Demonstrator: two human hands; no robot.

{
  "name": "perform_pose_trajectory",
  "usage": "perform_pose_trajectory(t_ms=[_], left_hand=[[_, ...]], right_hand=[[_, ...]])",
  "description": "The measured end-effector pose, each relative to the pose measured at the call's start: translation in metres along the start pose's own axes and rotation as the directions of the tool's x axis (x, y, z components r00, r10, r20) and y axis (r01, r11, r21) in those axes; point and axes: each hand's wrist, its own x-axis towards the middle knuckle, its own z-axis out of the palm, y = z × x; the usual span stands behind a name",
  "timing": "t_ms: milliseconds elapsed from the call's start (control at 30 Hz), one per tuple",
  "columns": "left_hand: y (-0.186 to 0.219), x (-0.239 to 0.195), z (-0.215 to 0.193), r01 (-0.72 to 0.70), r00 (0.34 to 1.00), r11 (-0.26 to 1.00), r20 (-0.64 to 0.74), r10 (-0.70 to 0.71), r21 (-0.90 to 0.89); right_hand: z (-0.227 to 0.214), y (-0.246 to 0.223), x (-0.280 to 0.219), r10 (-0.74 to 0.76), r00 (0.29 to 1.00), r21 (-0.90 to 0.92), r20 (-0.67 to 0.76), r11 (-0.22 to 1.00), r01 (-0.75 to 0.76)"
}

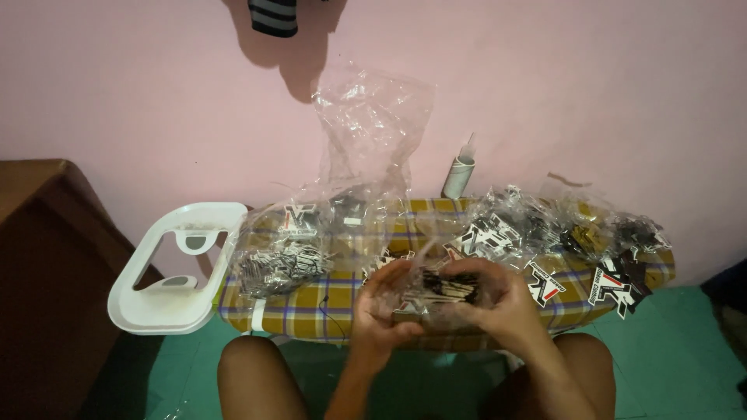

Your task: The person sits on the floor and packs small, identical stickers into clear plastic bags. They gather loose stickers from a pile on a plaid-covered surface, place them into a bag, and then seal the bag. The process is repeated for multiple bags.

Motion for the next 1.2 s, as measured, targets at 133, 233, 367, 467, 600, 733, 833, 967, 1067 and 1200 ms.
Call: perform_pose_trajectory(t_ms=[133, 233, 367, 467, 600, 733, 833, 967, 1067, 1200], left_hand=[[0.053, 0.007, 0.03, 0.344, 0.93, 0.903, 0.041, -0.366, 0.256], [0.047, 0.006, 0.026, 0.23, 0.958, 0.837, 0.036, -0.285, 0.496], [0.041, 0.005, 0.022, 0.341, 0.938, 0.829, -0.108, -0.328, 0.443], [0.047, 0.007, 0.024, 0.413, 0.903, 0.711, -0.155, -0.4, 0.569], [0.061, 0.012, 0.032, 0.43, 0.895, 0.744, -0.131, -0.427, 0.512], [0.052, 0.006, 0.018, 0.626, 0.778, 0.75, -0.242, -0.58, 0.215], [0.053, 0.014, 0.04, 0.635, 0.705, 0.77, -0.366, -0.607, -0.053], [-0.079, -0.044, -0.002, 0.16, 0.852, 0.74, -0.288, -0.438, -0.653], [-0.008, -0.016, 0.038, 0.209, 0.754, 0.736, -0.374, -0.541, -0.643], [-0.022, -0.024, 0.017, 0.057, 0.962, 0.791, -0.179, -0.207, -0.609]], right_hand=[[0.001, 0.02, 0.001, -0.148, 0.987, 0.044, 0.059, 0.988, 0.146], [0.004, 0.012, -0.007, -0.3, 0.94, 0.117, 0.165, 0.952, 0.283], [-0.007, 0.025, -0.004, -0.604, 0.754, -0.188, 0.258, 0.735, 0.652], [-0.013, 0.021, -0.001, -0.614, 0.72, -0.266, 0.322, 0.672, 0.692], [-0.009, 0.009, 0.0, -0.722, 0.597, -0.387, 0.351, 0.469, 0.794], [0.008, -0.008, -0.008, -0.311, 0.946, -0.195, -0.089, 0.937, 0.29], [0.019, 0.002, -0.002, -0.463, 0.839, -0.097, -0.287, 0.885, 0.455], [0.04, 0.007, -0.004, -0.271, 0.91, 0.137, -0.312, 0.935, 0.326], [0.025, 0.009, -0.005, -0.282, 0.957, -0.166, -0.067, 0.949, 0.268], [0.009, -0.02, -0.019, -0.329, 0.927, -0.366, -0.178, 0.897, 0.248]])
